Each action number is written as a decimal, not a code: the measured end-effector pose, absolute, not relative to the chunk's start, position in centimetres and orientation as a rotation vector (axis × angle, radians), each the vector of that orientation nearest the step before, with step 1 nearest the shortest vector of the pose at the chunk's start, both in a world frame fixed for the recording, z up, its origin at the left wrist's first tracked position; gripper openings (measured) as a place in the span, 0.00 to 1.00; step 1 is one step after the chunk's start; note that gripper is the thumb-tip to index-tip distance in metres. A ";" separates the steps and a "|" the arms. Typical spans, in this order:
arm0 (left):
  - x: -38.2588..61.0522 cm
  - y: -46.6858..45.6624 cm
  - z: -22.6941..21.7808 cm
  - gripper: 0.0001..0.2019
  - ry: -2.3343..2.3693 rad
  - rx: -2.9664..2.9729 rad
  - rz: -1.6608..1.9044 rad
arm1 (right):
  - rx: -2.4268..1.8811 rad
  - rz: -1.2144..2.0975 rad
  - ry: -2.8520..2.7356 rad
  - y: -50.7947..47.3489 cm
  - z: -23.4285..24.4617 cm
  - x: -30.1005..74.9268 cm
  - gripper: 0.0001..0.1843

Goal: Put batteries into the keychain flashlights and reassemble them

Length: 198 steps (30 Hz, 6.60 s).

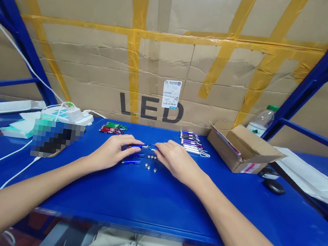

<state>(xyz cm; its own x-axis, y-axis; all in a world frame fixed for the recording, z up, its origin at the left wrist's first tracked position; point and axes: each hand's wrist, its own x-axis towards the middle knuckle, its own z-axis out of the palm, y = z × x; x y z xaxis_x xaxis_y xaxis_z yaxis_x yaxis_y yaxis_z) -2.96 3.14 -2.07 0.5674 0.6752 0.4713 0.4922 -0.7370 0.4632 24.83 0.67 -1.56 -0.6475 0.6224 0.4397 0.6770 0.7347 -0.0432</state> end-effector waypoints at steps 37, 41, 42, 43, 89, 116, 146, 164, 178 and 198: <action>-2.3 2.4 -2.4 0.16 0.885 2.265 0.922 | -1.057 0.074 -2.022 1.2 -2.7 23.4 0.19; -2.8 3.2 -2.3 0.17 1.002 2.272 1.036 | -1.204 -0.185 -2.101 3.0 -3.1 25.8 0.21; -3.0 3.4 -2.3 0.17 1.029 2.271 1.052 | -1.229 -0.222 -2.120 3.3 -3.4 26.3 0.21; -3.1 3.6 -2.3 0.17 1.050 2.272 1.063 | -1.256 -0.250 -2.146 3.6 -3.6 26.7 0.21; -2.4 2.8 -2.1 0.17 0.862 2.449 0.957 | -0.861 0.420 -2.139 0.5 -2.2 22.6 0.11; -2.9 5.1 -3.4 0.20 1.016 2.053 1.019 | -1.316 0.174 -2.130 5.0 -3.1 27.5 0.05; -3.5 5.6 -3.0 0.19 1.130 2.228 0.907 | -1.199 -0.177 -2.520 5.1 -3.2 26.3 0.13; -3.2 6.0 -3.7 0.17 1.089 2.481 0.739 | -1.192 -0.003 -2.511 3.7 -2.9 24.5 0.16; -4.0 6.3 -3.6 0.17 1.153 2.596 0.718 | -1.118 0.090 -2.585 3.2 -3.3 24.3 0.30; -4.6 7.1 -4.3 0.11 1.232 2.582 0.685 | -1.133 0.080 -2.566 2.7 -3.0 24.4 0.28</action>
<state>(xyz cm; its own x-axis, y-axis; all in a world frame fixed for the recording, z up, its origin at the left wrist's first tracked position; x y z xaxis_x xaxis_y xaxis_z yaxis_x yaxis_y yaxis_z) -4.58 7.15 -4.30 0.5455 0.7739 0.3218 0.6814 -0.6331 0.3673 24.39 2.66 -2.98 -0.6275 0.7270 0.2787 0.7083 0.6817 -0.1833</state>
